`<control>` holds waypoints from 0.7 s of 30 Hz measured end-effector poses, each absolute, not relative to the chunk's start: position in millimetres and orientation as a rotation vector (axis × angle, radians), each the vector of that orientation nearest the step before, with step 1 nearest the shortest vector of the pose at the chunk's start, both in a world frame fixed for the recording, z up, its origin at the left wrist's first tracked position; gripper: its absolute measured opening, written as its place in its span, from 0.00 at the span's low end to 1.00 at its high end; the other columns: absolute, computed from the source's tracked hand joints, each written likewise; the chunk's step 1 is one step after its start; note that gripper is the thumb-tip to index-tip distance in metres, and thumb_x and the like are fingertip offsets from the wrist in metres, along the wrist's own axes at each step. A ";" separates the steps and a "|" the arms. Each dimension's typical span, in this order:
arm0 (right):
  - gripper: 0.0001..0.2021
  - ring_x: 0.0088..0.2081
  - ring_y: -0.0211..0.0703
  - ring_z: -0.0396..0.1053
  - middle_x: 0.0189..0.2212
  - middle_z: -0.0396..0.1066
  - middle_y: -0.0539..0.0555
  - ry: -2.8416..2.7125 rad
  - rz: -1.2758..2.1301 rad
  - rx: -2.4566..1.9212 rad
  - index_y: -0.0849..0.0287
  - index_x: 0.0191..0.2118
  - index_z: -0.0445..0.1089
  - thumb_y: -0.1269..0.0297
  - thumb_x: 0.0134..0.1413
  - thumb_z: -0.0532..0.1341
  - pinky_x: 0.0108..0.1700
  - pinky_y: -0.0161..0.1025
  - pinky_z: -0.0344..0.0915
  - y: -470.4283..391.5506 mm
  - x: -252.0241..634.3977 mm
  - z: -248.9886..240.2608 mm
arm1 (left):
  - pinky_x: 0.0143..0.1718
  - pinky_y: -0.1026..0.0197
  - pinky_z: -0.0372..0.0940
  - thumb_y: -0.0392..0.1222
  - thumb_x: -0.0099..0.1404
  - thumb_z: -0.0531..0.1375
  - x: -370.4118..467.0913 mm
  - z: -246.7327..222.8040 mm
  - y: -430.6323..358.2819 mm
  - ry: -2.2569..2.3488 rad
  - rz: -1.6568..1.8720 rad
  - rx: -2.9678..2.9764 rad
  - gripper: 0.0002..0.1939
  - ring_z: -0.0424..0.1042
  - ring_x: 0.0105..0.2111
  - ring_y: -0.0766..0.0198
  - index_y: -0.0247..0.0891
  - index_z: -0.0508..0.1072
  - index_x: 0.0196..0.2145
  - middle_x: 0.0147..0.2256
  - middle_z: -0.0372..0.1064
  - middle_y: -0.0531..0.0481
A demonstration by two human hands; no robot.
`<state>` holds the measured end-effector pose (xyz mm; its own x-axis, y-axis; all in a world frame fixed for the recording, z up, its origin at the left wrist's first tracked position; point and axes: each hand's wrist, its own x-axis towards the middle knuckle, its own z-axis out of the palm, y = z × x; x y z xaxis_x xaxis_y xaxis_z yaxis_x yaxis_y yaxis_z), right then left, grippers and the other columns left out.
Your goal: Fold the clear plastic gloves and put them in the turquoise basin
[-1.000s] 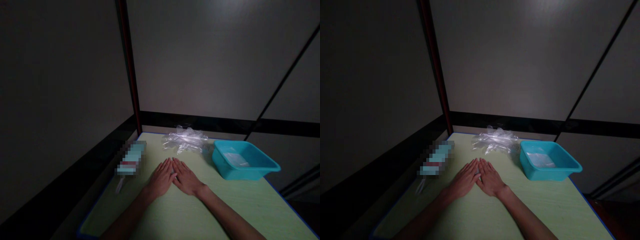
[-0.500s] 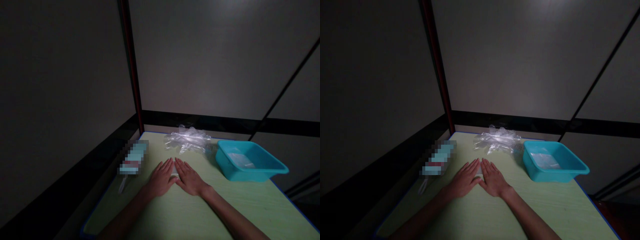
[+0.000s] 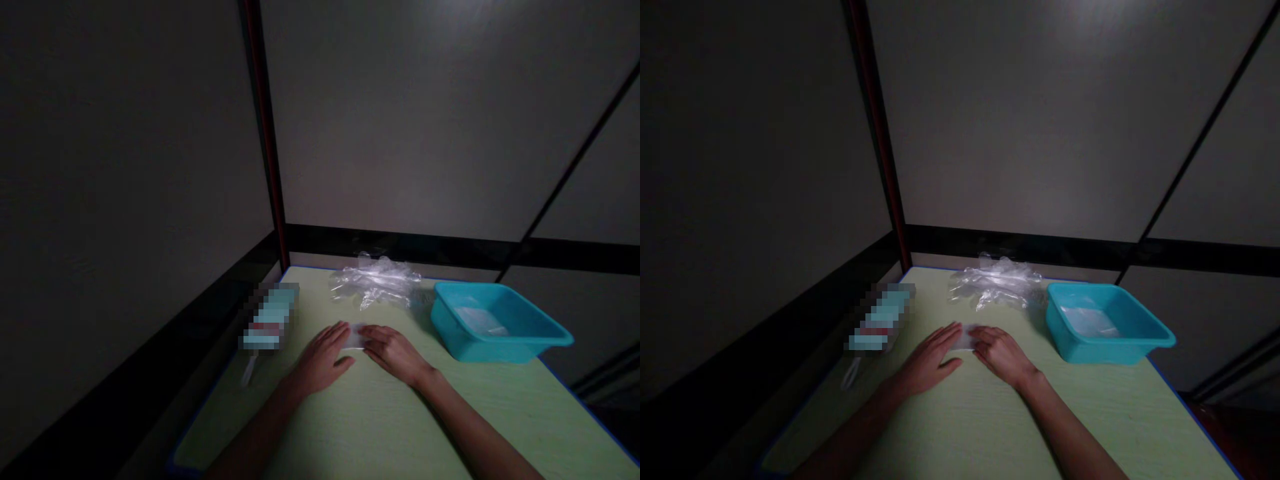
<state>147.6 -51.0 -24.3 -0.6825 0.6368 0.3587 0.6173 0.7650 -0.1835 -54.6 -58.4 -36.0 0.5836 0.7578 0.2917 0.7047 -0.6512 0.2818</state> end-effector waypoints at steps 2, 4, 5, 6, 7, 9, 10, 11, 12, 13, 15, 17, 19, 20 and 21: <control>0.11 0.46 0.47 0.64 0.42 0.69 0.60 -2.553 0.103 -0.945 0.64 0.37 0.70 0.72 0.55 0.50 0.48 0.45 0.59 -49.2 144.5 -26.4 | 0.55 0.58 0.48 0.42 0.58 0.55 -54.3 -35.0 -59.4 1.225 0.622 2.654 0.25 0.52 0.55 0.61 0.35 0.57 0.53 0.55 0.54 0.43; 0.11 0.45 0.48 0.64 0.41 0.69 0.61 -2.537 0.162 -0.935 0.65 0.37 0.69 0.73 0.54 0.50 0.48 0.46 0.58 -48.5 142.1 -26.7 | 0.55 0.58 0.49 0.41 0.57 0.55 -53.6 -33.3 -60.8 1.221 0.645 2.622 0.24 0.54 0.54 0.60 0.35 0.59 0.52 0.54 0.56 0.44; 0.11 0.45 0.48 0.64 0.40 0.69 0.61 -2.524 0.200 -0.931 0.64 0.36 0.69 0.73 0.54 0.50 0.48 0.46 0.57 -48.9 141.6 -26.3 | 0.54 0.58 0.50 0.41 0.57 0.55 -53.2 -32.2 -61.6 1.216 0.658 2.601 0.24 0.55 0.54 0.60 0.35 0.60 0.51 0.53 0.57 0.44; 0.10 0.45 0.47 0.64 0.40 0.69 0.60 -2.505 0.241 -0.929 0.64 0.35 0.69 0.73 0.53 0.51 0.48 0.45 0.57 -49.6 141.6 -25.6 | 0.54 0.58 0.50 0.40 0.56 0.55 -52.8 -31.0 -62.3 1.210 0.676 2.573 0.23 0.55 0.53 0.59 0.35 0.61 0.51 0.53 0.58 0.44; 0.09 0.44 0.47 0.64 0.38 0.70 0.59 -2.480 0.286 -0.930 0.63 0.34 0.68 0.73 0.52 0.52 0.48 0.44 0.57 -50.6 141.9 -24.6 | 0.54 0.57 0.50 0.39 0.56 0.56 -52.4 -29.8 -62.9 1.197 0.699 2.534 0.23 0.56 0.53 0.59 0.36 0.62 0.50 0.52 0.58 0.44; 0.07 0.39 0.44 0.65 0.34 0.70 0.57 -2.399 0.385 -0.955 0.61 0.32 0.67 0.72 0.51 0.52 0.44 0.42 0.58 -53.4 142.9 -22.6 | 0.54 0.56 0.50 0.37 0.53 0.57 -51.2 -27.6 -63.0 1.159 0.789 2.375 0.22 0.58 0.51 0.58 0.38 0.65 0.47 0.50 0.61 0.46; 0.06 0.35 0.42 0.66 0.31 0.69 0.55 -2.345 0.440 -0.977 0.60 0.31 0.66 0.71 0.50 0.52 0.41 0.39 0.60 -54.8 143.2 -21.5 | 0.53 0.56 0.50 0.36 0.51 0.58 -50.5 -26.7 -62.4 1.144 0.856 2.245 0.21 0.59 0.50 0.58 0.39 0.67 0.45 0.48 0.64 0.47; 0.06 0.31 0.40 0.65 0.27 0.68 0.52 -2.283 0.498 -1.002 0.60 0.30 0.65 0.71 0.50 0.51 0.36 0.37 0.60 -55.9 143.3 -20.5 | 0.52 0.57 0.51 0.34 0.49 0.59 -49.6 -26.2 -61.3 1.135 0.924 2.104 0.20 0.61 0.48 0.57 0.40 0.69 0.43 0.46 0.66 0.48; 0.05 0.27 0.38 0.63 0.24 0.66 0.50 -2.215 0.560 -1.025 0.60 0.29 0.63 0.70 0.50 0.51 0.32 0.35 0.59 -56.8 143.1 -19.6 | 0.51 0.57 0.52 0.33 0.49 0.59 -48.6 -25.9 -59.6 1.135 0.983 1.971 0.18 0.63 0.45 0.57 0.40 0.71 0.40 0.43 0.68 0.48; 0.05 0.25 0.36 0.61 0.22 0.63 0.48 -2.143 0.624 -1.043 0.59 0.28 0.62 0.70 0.50 0.51 0.29 0.33 0.58 -57.1 142.4 -18.7 | 0.49 0.57 0.54 0.33 0.48 0.58 -47.5 -26.0 -57.5 1.142 1.031 1.858 0.15 0.65 0.43 0.58 0.39 0.72 0.37 0.40 0.70 0.48; 0.05 0.22 0.34 0.58 0.19 0.59 0.46 -1.987 0.753 -1.064 0.59 0.27 0.59 0.69 0.50 0.50 0.25 0.31 0.54 -56.4 140.4 -17.3 | 0.42 0.59 0.59 0.33 0.49 0.58 -45.0 -27.0 -52.4 1.160 1.084 1.715 0.10 0.67 0.36 0.59 0.37 0.72 0.32 0.33 0.71 0.47; 0.05 0.20 0.33 0.55 0.17 0.54 0.44 -1.827 0.884 -1.075 0.59 0.27 0.57 0.65 0.51 0.50 0.22 0.29 0.51 -53.9 138.0 -16.7 | 0.34 0.62 0.61 0.35 0.48 0.58 -42.8 -28.0 -47.7 1.148 1.096 1.614 0.07 0.69 0.29 0.62 0.34 0.71 0.29 0.26 0.70 0.49; 0.07 0.17 0.31 0.51 0.15 0.50 0.42 -1.682 1.015 -1.082 0.58 0.27 0.57 0.61 0.51 0.50 0.18 0.29 0.48 -50.9 136.1 -17.4 | 0.26 0.65 0.60 0.37 0.47 0.60 -41.4 -28.0 -44.9 1.117 1.097 1.498 0.09 0.67 0.22 0.65 0.33 0.70 0.28 0.19 0.66 0.53; 0.09 0.15 0.31 0.50 0.14 0.49 0.41 -1.618 1.079 -1.083 0.58 0.27 0.57 0.59 0.51 0.51 0.17 0.29 0.46 -49.5 135.4 -18.2 | 0.24 0.66 0.59 0.38 0.46 0.61 -41.0 -27.4 -44.3 1.101 1.096 1.444 0.10 0.66 0.20 0.66 0.32 0.69 0.29 0.18 0.65 0.54; 0.10 0.15 0.30 0.49 0.14 0.49 0.41 -1.560 1.140 -1.082 0.59 0.27 0.57 0.57 0.50 0.52 0.16 0.28 0.46 -48.4 134.9 -19.0 | 0.22 0.66 0.58 0.39 0.45 0.62 -40.8 -26.5 -44.1 1.087 1.097 1.393 0.12 0.66 0.19 0.67 0.32 0.69 0.29 0.17 0.65 0.54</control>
<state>134.9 -48.4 -19.0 -0.2181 0.9625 0.1613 0.1391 0.1942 -0.9710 -40.8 -44.1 -26.5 0.1797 0.9813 0.0691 0.0602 -0.0811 0.9949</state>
